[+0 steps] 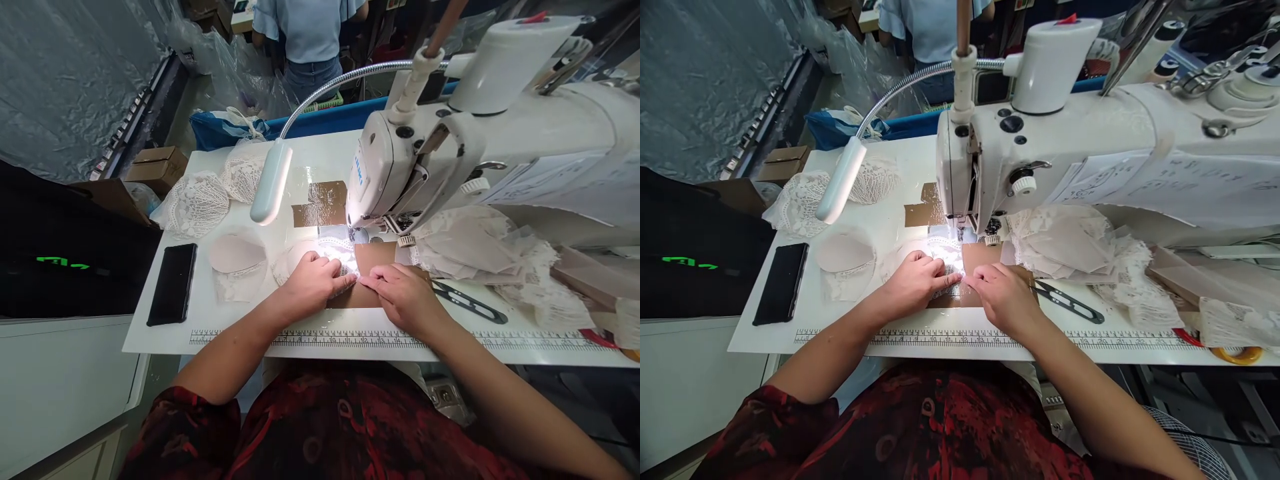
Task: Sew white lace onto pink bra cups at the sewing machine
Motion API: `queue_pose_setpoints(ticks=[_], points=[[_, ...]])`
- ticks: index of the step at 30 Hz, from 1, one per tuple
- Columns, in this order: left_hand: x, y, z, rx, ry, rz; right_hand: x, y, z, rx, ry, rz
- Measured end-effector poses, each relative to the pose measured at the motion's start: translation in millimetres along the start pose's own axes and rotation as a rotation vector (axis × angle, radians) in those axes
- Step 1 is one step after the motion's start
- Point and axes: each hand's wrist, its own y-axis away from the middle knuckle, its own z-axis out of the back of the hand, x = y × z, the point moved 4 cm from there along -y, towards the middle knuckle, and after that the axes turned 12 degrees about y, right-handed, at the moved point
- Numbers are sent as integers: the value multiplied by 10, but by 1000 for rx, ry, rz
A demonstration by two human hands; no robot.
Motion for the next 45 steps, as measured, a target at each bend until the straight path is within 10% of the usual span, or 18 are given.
queue_pose_setpoints(ticks=[26,45], points=[[31,-86,31,-78,-5,3,90,-53,-2,-110,158,10],[409,-301,154,-23,-47,-6,-56,-445,45,203,197,-98]])
